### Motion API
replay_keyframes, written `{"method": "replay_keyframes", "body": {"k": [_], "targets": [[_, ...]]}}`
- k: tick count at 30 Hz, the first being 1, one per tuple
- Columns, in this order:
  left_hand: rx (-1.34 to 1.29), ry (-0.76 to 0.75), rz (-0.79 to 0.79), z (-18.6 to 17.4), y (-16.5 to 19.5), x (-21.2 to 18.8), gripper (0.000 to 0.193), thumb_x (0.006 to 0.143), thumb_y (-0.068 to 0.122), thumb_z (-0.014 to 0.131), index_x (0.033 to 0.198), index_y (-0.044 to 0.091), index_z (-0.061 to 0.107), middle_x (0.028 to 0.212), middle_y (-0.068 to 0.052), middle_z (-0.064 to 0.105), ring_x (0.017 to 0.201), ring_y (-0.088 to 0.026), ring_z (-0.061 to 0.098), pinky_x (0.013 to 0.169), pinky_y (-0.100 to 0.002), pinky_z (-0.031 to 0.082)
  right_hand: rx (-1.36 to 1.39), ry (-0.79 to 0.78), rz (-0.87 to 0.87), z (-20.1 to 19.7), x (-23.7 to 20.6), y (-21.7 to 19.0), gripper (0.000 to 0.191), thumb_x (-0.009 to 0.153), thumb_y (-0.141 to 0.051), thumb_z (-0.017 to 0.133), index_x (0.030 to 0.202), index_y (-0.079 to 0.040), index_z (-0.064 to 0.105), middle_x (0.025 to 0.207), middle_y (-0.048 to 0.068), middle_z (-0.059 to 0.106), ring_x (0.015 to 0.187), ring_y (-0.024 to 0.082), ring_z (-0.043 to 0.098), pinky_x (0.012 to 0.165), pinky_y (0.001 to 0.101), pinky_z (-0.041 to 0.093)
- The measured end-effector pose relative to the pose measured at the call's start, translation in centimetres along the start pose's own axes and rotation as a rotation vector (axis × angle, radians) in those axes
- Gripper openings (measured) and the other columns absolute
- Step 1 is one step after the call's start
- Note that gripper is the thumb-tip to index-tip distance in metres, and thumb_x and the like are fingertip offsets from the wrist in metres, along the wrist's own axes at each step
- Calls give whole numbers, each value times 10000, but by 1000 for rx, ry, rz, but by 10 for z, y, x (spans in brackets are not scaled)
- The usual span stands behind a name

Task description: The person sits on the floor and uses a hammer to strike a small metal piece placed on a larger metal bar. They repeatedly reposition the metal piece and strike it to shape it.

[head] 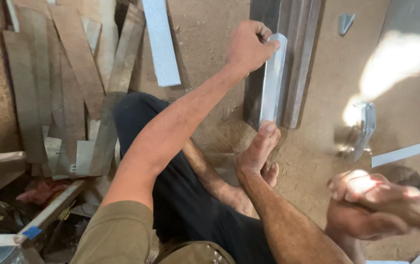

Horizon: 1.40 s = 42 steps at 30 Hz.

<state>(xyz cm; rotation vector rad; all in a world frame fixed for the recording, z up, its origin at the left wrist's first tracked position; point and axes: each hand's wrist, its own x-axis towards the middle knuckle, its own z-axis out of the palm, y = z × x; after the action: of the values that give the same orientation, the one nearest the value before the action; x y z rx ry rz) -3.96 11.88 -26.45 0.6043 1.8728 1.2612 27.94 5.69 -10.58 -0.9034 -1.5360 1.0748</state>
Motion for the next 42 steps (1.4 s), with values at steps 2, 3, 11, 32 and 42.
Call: {"method": "replay_keyframes", "body": {"k": [2,3,11,32,42], "targets": [[-42,22,-15,1,1,0,200,666,142,879,674,42,706,590,-19,690,555,-98,660,541,-299,527,-412,-190,148,8,0,14,206,1069,-229,476,981,-67,566,624,0,551,510,80,540,451,265,454],[-34,-1,-16,1,2,0,188,670,132,876,675,40,712,592,-18,695,554,-98,663,540,-297,533,-686,-342,255,12,-2,23,216,1072,-237,474,978,-68,571,626,1,550,511,80,539,450,268,452],[-47,12,11,-1,4,1,182,659,118,883,692,29,727,604,-27,703,564,-98,679,539,-295,542,-388,-65,170,6,-13,19,240,1067,-279,471,973,-88,581,603,-26,539,482,33,526,444,263,433],[-32,31,73,11,-17,9,268,660,144,904,671,61,650,567,17,639,519,-100,586,515,-313,482,-657,-561,-7,-2,-32,25,261,1113,-203,500,924,-38,574,755,115,575,663,251,573,591,355,449],[56,-18,131,6,-8,-53,303,719,153,852,872,26,623,718,-78,676,669,-201,672,641,-385,522,-400,-53,437,-49,-32,13,354,1072,-143,450,748,-75,576,572,31,567,480,108,543,424,288,422]]}}
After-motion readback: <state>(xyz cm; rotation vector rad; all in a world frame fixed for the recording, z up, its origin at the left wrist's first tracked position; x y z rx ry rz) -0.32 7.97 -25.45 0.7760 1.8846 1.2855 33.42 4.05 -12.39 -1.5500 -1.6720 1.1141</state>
